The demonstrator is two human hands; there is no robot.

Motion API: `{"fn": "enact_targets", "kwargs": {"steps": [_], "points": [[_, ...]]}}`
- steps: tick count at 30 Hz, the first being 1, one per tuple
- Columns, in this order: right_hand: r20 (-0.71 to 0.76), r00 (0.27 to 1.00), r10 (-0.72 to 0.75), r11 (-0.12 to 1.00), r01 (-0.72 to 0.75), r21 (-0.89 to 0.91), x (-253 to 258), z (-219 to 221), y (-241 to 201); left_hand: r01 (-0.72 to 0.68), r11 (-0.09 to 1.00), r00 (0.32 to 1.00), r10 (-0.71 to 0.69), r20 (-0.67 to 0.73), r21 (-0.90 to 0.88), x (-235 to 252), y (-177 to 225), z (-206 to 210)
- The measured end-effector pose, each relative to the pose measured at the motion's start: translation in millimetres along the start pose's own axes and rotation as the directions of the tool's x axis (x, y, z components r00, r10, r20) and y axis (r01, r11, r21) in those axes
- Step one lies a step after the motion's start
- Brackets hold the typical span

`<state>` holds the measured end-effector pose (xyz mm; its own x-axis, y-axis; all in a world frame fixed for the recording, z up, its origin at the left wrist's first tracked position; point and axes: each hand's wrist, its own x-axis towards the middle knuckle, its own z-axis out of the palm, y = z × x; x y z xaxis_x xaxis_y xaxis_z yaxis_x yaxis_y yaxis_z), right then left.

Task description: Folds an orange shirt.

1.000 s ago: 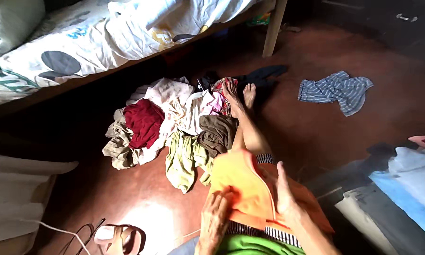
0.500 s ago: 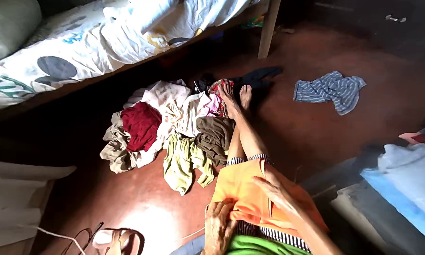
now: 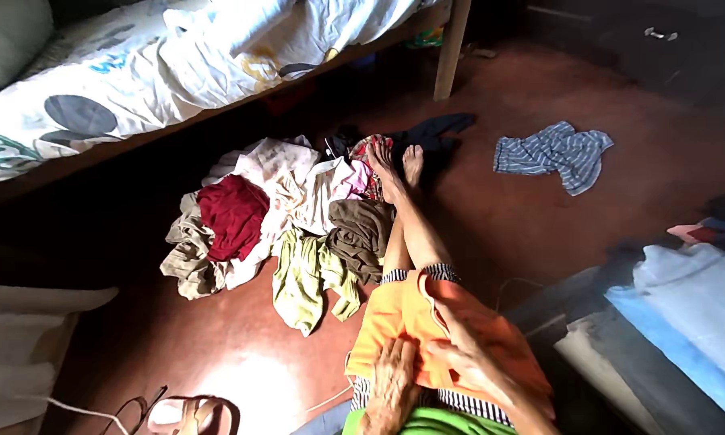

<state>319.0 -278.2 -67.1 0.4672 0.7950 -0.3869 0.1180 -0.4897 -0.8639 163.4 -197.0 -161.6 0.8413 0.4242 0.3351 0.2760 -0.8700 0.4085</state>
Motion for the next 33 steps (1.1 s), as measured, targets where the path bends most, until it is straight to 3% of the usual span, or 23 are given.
{"fn": "enact_targets", "kwargs": {"steps": [3,4,6,8,10,12,13,15,16,18,20,22,27,29,31,32,33], "points": [[-0.092,0.996,-0.002,0.988,0.015,0.152,-8,1,5,-0.052,0.999,0.999,0.052,-0.010,-0.017,-1,-6,-2],[-0.123,0.992,0.025,0.988,-0.005,0.154,-13,0,1,-0.035,0.998,0.999,0.037,0.040,-0.049,-2,-7,-8],[-0.117,0.990,0.074,0.997,-0.075,-0.006,-22,-10,-9,0.104,0.963,0.970,-0.043,0.241,-0.249,-4,-11,-26],[-0.077,0.992,0.104,0.952,-0.122,-0.281,-29,-20,-15,0.324,0.787,0.934,-0.176,0.312,-0.525,-6,-28,-40],[-0.141,0.989,0.051,0.890,-0.109,-0.443,-31,-20,-20,0.488,0.622,0.866,-0.432,0.252,-0.612,-9,-55,-43],[-0.201,0.973,-0.110,0.860,-0.008,-0.510,-18,-11,-22,0.661,0.516,0.708,-0.668,0.227,-0.545,-12,-83,-31],[-0.205,0.960,-0.192,0.847,0.056,-0.529,-5,-4,-21,0.749,0.406,0.605,-0.741,0.291,-0.524,-11,-94,-24],[-0.188,0.951,-0.244,0.823,0.101,-0.559,26,6,-18,0.848,0.145,0.428,-0.755,0.497,-0.510,-10,-104,-10],[-0.184,0.962,-0.200,0.828,0.066,-0.557,42,6,-19,0.840,0.013,0.386,-0.718,0.580,-0.543,-11,-108,-2],[-0.194,0.978,-0.081,0.843,-0.037,-0.537,66,3,-19,0.758,-0.188,0.398,-0.626,0.671,-0.625,-14,-114,6],[-0.189,0.978,-0.085,0.836,-0.034,-0.548,78,-2,-12,0.642,-0.319,0.429,-0.604,0.672,-0.697,-12,-110,3],[-0.174,0.969,-0.178,0.825,0.051,-0.563,77,-7,-1,0.556,-0.286,0.487,-0.649,0.584,-0.781,-6,-101,-13],[-0.326,0.931,-0.166,0.823,-0.052,-0.566,39,-27,-3,0.458,0.069,0.680,-0.670,0.300,-0.886,11,-73,-60],[-0.385,0.872,-0.302,0.820,0.031,-0.572,27,-25,4,0.478,0.223,0.720,-0.653,0.233,-0.850,22,-59,-70],[-0.419,0.804,-0.422,0.860,0.209,-0.466,17,-17,11,0.492,0.391,0.778,-0.599,0.191,-0.777,36,-39,-73],[-0.409,0.826,-0.388,0.906,0.259,-0.336,11,-14,12,0.481,0.462,0.808,-0.564,0.172,-0.745,44,-26,-73],[-0.348,0.896,-0.277,0.960,0.240,-0.146,5,-13,9,0.461,0.513,0.833,-0.530,0.155,-0.724,51,-9,-71]]}}
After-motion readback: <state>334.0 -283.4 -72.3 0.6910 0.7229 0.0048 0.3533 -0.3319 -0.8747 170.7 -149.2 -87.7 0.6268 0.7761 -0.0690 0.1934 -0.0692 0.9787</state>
